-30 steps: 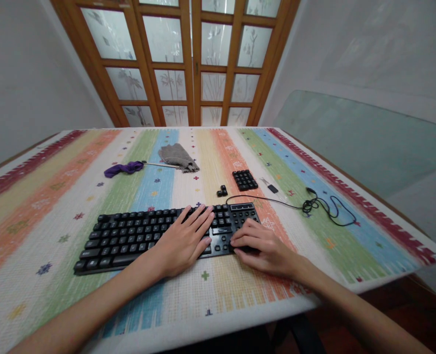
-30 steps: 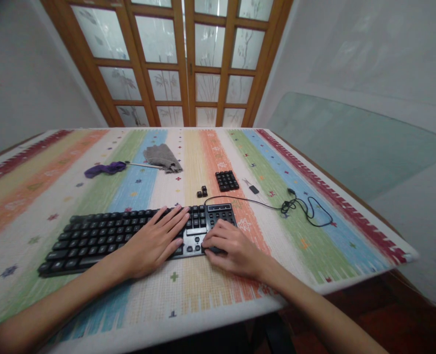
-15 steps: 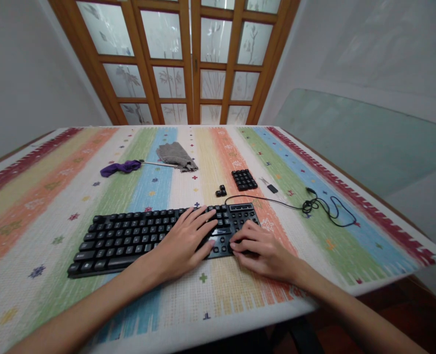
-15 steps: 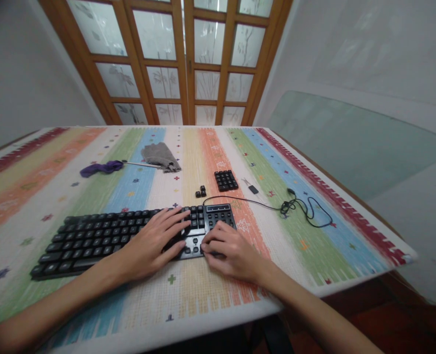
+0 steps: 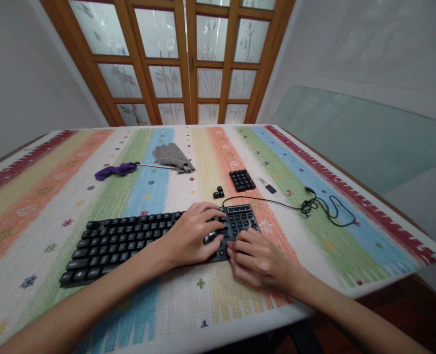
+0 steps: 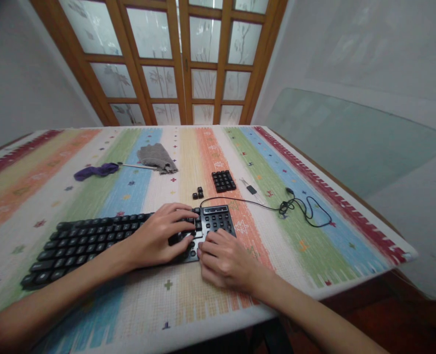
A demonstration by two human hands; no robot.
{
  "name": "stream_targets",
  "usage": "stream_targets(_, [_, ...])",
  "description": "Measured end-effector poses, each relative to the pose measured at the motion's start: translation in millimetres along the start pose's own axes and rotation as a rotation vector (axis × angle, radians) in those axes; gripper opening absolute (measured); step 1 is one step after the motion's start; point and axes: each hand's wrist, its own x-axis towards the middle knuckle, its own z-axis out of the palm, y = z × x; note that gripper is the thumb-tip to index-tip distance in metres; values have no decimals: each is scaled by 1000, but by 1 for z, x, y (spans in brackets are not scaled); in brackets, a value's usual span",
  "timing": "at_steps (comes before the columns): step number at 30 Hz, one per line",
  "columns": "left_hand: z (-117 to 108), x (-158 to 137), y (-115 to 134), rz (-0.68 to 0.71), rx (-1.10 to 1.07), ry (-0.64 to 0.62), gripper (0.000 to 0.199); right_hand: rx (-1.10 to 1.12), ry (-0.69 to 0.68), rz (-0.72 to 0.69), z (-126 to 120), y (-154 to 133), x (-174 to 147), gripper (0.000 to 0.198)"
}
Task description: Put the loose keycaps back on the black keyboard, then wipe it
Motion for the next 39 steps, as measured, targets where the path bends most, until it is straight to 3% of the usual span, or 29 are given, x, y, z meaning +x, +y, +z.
stream_targets(4, [-9, 24, -34, -121, 62, 20, 15, 61, 38, 48, 4, 2, 1, 19])
stream_targets(7, [-6, 44, -58, -276, 168, -91, 19, 101, 66, 79, 4, 0, 3, 20])
stream_targets(9, [-2, 54, -69, -304, 184, -121, 21, 142, 100, 110, 4, -2, 4, 19])
stream_targets(15, [15, 67, -84, -343, 176, -206, 12, 282, 120, 150, -3, -1, 7, 13])
stream_targets(20, [16, 69, -85, -350, 145, -190, 8, 408, 131, 223, -16, 8, 16, 10])
stream_targets(25, [-7, 57, -71, -321, 106, -101, 6, 411, 154, 234, -25, 13, 23, 10])
stream_targets(30, [-27, 15, -28, -201, -106, -54, 6, 405, 154, 247, -22, 13, 25, 10])
stream_targets(34, [-19, -19, 3, -175, -209, -135, 7, 421, 153, 246, -16, 9, 26, 11])
stream_targets(39, [1, -39, 13, -184, -201, -119, 6, 430, 145, 227, -10, 5, 22, 10])
